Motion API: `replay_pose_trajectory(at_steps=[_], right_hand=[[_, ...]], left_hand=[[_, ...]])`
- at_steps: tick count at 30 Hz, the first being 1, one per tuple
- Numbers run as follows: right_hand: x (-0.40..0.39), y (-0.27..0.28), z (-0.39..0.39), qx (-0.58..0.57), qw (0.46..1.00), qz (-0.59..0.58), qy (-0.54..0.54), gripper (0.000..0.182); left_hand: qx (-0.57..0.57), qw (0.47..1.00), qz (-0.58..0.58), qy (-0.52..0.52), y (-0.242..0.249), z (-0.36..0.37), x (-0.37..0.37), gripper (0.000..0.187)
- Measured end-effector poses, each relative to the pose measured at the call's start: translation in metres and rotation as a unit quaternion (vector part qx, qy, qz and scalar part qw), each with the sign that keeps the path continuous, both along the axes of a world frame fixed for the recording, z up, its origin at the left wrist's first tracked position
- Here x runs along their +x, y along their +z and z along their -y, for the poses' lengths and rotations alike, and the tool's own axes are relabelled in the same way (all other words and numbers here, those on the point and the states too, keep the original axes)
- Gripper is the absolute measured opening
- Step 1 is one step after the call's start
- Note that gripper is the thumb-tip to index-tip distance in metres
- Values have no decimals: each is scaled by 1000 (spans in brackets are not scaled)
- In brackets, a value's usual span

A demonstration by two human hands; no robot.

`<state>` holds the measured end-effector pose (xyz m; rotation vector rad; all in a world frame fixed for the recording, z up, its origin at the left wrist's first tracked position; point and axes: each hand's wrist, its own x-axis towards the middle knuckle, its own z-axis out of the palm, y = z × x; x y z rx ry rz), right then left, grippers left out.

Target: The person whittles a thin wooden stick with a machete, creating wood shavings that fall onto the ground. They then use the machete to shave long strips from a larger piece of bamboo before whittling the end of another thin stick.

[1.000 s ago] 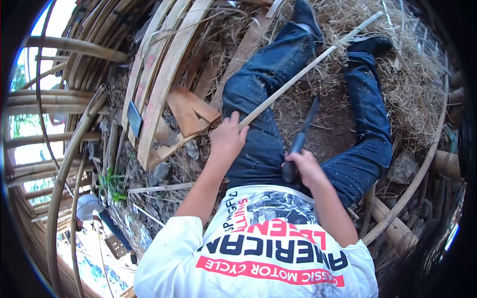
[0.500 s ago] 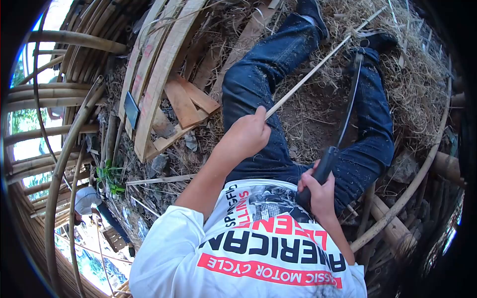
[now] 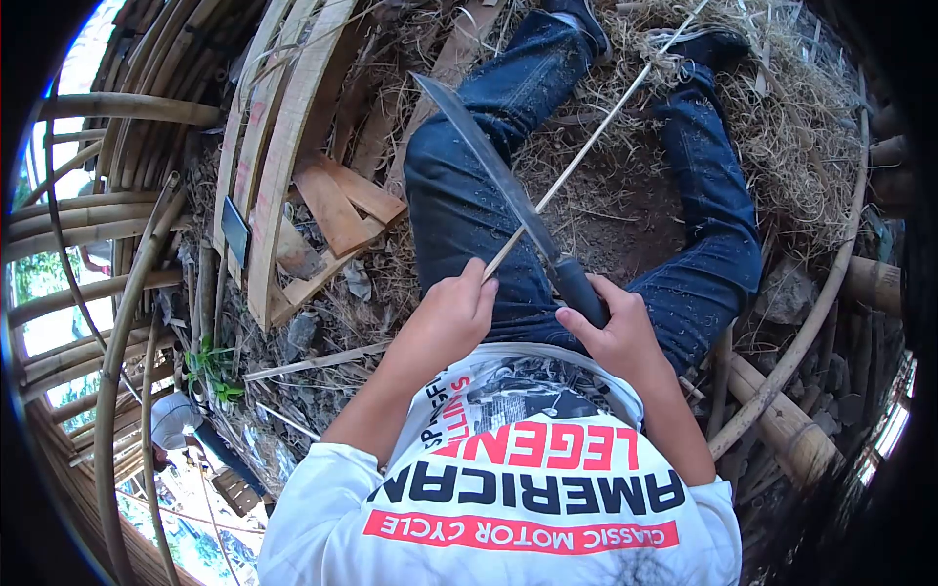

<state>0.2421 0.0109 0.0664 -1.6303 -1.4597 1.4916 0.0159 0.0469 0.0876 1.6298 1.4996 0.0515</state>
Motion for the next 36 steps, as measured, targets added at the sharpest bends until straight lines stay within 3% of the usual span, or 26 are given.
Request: replay_pose_trajectory(at_steps=[10, 16, 24, 28, 31, 34, 36], right_hand=[[11, 12, 7, 40, 993, 62, 97, 42], [45, -3, -4, 30, 996, 70, 49, 39], [57, 0, -9, 90, 987, 112, 67, 42], [93, -12, -21, 36, 987, 154, -25, 38], [106, -14, -29, 62, 978, 197, -17, 36], [82, -3, -22, 71, 985, 152, -35, 37], [62, 1, -13, 81, 990, 119, 8, 39]], left_hand=[[45, 998, -17, -33, 13, 25, 6, 20], [62, 997, -23, -36, 18, 30, -3, 14], [56, 997, -32, -41, 30, 30, -4, 14], [35, 997, -60, -31, 43, 33, -19, 13], [30, 997, -57, -36, 40, 37, -15, 13], [35, 997, -60, -31, 43, 31, -11, 13], [36, 997, -68, -29, 43, 27, -7, 13]])
